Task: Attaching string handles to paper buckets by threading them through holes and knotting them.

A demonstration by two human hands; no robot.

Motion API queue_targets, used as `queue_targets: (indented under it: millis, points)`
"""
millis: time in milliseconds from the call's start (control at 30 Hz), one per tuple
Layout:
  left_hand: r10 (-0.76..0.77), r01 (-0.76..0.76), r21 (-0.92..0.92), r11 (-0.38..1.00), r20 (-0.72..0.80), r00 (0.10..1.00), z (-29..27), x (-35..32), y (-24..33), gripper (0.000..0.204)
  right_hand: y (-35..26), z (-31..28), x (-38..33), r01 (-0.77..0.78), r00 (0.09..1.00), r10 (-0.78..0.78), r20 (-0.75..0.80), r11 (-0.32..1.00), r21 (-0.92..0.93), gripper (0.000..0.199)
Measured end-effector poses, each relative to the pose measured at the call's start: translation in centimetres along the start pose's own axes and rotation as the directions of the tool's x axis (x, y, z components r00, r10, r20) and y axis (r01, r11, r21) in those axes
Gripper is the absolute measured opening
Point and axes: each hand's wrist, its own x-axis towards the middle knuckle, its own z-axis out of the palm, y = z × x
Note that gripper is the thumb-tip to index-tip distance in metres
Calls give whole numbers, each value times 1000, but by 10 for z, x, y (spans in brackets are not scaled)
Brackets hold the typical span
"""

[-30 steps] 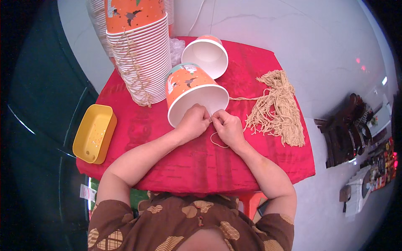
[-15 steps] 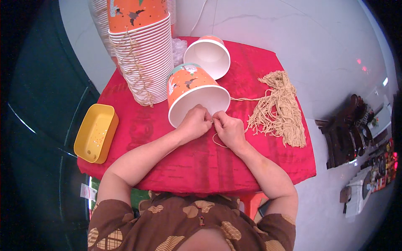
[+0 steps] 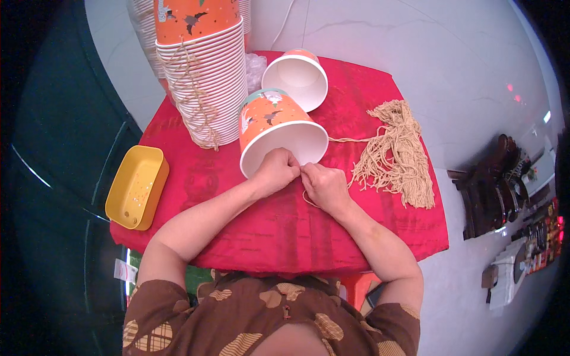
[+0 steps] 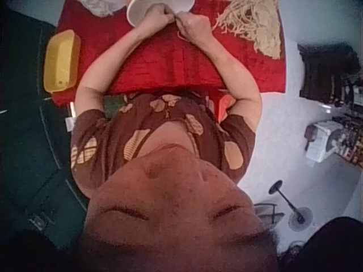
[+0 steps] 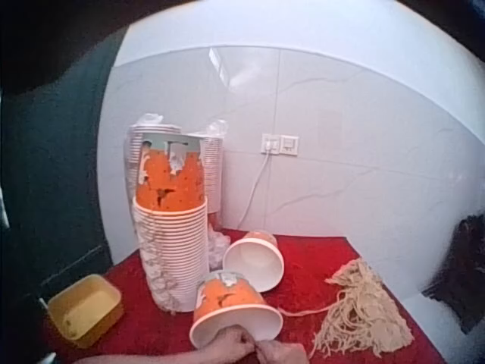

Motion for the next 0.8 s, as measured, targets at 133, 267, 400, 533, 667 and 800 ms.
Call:
queue_targets:
  millis: [133, 267, 400, 533, 667, 800]
  points:
    - [29, -32, 45, 998, 56, 998, -3, -1, 2, 11, 1, 1, -1, -14, 1000, 14, 9, 999, 46, 7]
    - [159, -154, 123, 980, -29, 987, 4, -4, -1, 11, 7, 5, -3, -107, 994, 104, 24, 970, 218, 5]
    - [181, -175, 88, 981, -71, 981, 5, -5, -2, 10, 12, 2, -2, -229, 973, 196, 125, 904, 361, 8]
    - [195, -183, 135, 974, -81, 978, 4, -3, -4, 10, 14, -1, 1, -274, 958, 210, 198, 875, 399, 8]
    - [200, -191, 168, 967, -40, 979, 1, 0, -8, 16, 14, 0, 2, -340, 938, 269, 217, 828, 446, 12]
    - [92, -93, 57, 994, 26, 995, -1, 1, -7, 17, 12, -3, 2, -390, 920, 315, 235, 810, 439, 13]
